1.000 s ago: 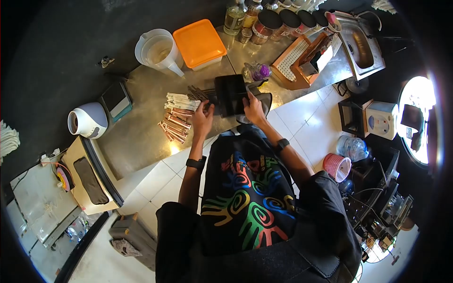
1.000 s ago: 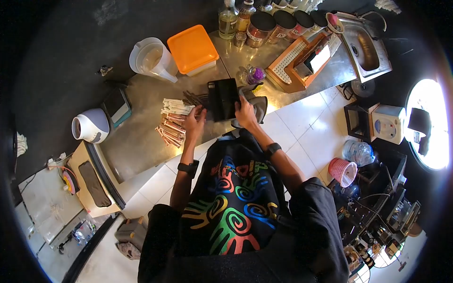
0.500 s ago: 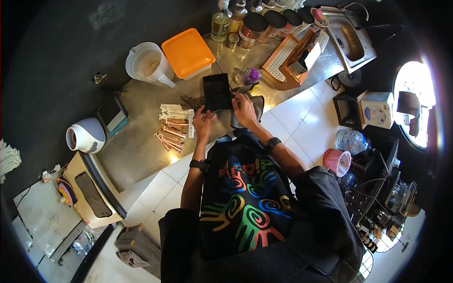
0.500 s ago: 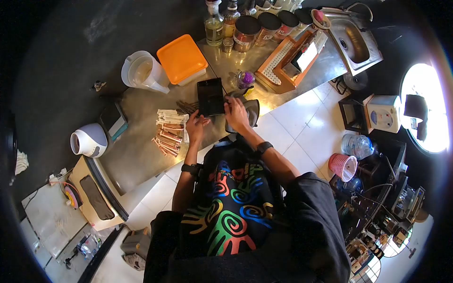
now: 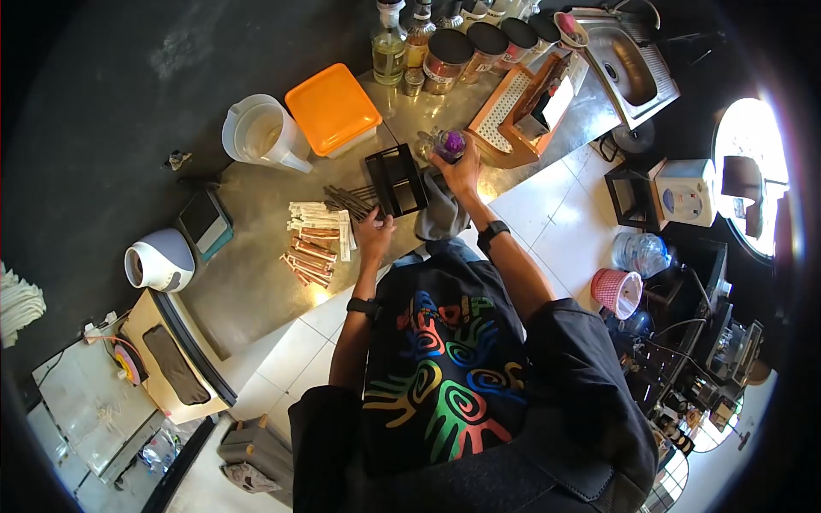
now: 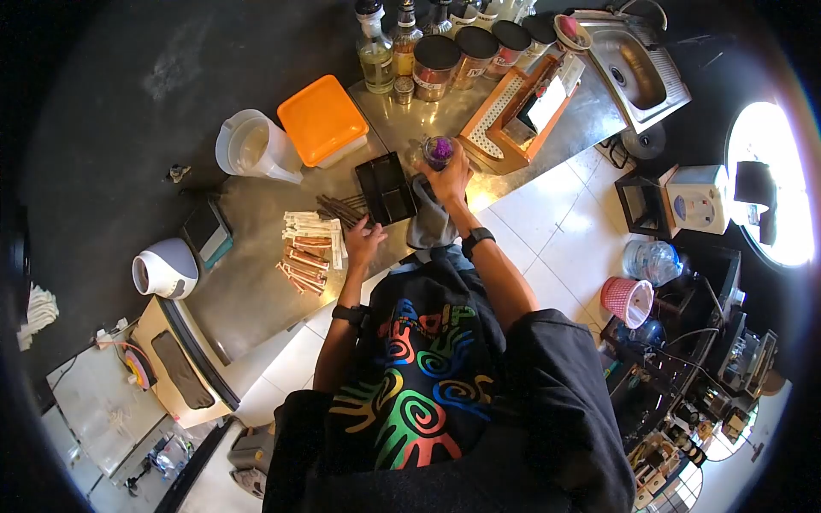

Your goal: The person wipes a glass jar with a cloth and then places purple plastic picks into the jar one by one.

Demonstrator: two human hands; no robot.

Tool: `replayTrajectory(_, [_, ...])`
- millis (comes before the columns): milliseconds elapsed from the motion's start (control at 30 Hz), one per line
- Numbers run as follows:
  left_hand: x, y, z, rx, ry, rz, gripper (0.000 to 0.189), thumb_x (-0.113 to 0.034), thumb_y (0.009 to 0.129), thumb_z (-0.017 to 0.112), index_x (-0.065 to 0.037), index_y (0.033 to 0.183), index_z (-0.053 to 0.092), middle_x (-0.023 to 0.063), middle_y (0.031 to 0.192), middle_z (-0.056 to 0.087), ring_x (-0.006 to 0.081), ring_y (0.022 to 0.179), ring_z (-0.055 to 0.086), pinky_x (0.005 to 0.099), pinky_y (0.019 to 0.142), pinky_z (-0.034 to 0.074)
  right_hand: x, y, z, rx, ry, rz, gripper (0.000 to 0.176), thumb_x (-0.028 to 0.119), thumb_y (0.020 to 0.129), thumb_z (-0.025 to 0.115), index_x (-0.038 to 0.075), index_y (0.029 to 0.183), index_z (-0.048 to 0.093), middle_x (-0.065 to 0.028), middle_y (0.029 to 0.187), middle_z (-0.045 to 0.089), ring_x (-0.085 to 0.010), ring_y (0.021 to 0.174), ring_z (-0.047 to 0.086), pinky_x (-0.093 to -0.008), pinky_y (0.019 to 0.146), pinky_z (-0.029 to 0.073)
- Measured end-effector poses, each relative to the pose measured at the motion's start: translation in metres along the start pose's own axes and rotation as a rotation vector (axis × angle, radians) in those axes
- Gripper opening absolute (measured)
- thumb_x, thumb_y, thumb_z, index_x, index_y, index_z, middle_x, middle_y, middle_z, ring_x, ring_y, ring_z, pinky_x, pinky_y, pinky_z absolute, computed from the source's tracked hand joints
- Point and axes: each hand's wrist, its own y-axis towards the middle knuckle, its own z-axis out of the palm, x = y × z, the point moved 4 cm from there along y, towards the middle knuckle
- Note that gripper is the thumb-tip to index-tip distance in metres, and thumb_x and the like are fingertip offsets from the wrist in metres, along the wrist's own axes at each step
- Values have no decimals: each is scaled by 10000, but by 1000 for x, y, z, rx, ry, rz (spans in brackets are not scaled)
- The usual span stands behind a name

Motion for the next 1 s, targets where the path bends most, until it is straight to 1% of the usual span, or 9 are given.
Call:
replayTrajectory(67, [-6, -5, 1, -6, 83, -22, 560, -190, 871, 641, 75, 1317, 431, 142, 782, 701, 170, 681, 695, 248, 623, 510, -8, 7, 4, 134, 226, 173, 700, 313, 641, 831, 55, 1196, 491, -164, 1089, 612, -317, 1025, 585, -411, 895, 442])
replayTrajectory(167, [-3, -5, 4, 9, 115, 44, 561, -198, 865, 644, 78, 1308, 438, 138, 759, 694, 166, 629, 680, 265, 608, 512, -8, 11, 4, 85, 257, 96, 589, 261, 662, 823, 49, 1129, 532, -151, 963, 654, -315, 938, 628, -390, 844, 479])
replayTrajectory(367, [-6, -12, -1, -9, 148, 10, 483, -208, 869, 648, 37, 1256, 495, 131, 771, 685, 187, 634, 683, 264, 622, 523, 31, 11, -26, 96, 349, -153, 594, 164, 695, 800, 24, 1191, 505, -176, 1185, 576, -330, 1093, 560, -392, 915, 442])
replayTrajectory(467, [-41, -18, -5, -190, 231, 205, 453, -184, 851, 669, 5, 1235, 522, 94, 770, 666, 168, 612, 643, 277, 619, 512, 60, 11, -42, 47, 314, -342, 626, 139, 691, 802, 26, 1225, 495, -177, 1233, 540, -342, 1135, 526, -396, 938, 429])
replayTrajectory(533, [-89, -28, -8, -215, 178, 429, 452, -168, 836, 685, -22, 1236, 533, 94, 888, 645, 166, 731, 624, 289, 650, 498, 69, 11, -42, 35, 288, -446, 634, 136, 689, 806, 26, 1230, 494, -169, 1215, 550, -341, 1137, 525, -402, 945, 429])
replayTrajectory(600, [-122, -33, -5, -210, 176, 448, 481, -190, 823, 690, -31, 1243, 519, 118, 978, 620, 199, 823, 612, 325, 694, 495, 79, 9, -38, 142, 303, -480, 653, 134, 683, 807, 23, 1240, 484, -171, 1225, 545, -342, 1150, 516, -402, 953, 427])
replayTrajectory(767, [-130, -17, 10, -220, 234, 582, 519, -192, 808, 699, -61, 1266, 492, 163, 1124, 576, 293, 1029, 561, 391, 860, 458, 67, 9, -17, 233, 444, -269, 674, 278, 676, 830, 32, 1200, 487, -178, 1068, 623, -327, 1031, 597, -393, 887, 462])
replayTrajectory(933, [-91, -14, 9, -397, 473, 448, 545, -227, 829, 669, -41, 1293, 453, 235, 1269, 460, 374, 1202, 432, 457, 1015, 355, 70, 22, -22, 381, 395, -248, 658, 347, 720, 768, 27, 1216, 479, -158, 1057, 633, -264, 990, 613, -368, 878, 473])
replayTrajectory(1000, [-88, -19, 2, -337, 109, 433, 555, -236, 856, 651, -24, 1318, 429, 215, 1294, 463, 347, 1219, 439, 439, 1008, 368, 78, 16, -15, 549, 597, -158, 650, 322, 732, 761, 20, 1232, 476, -144, 1065, 627, -219, 980, 611, -337, 859, 487])
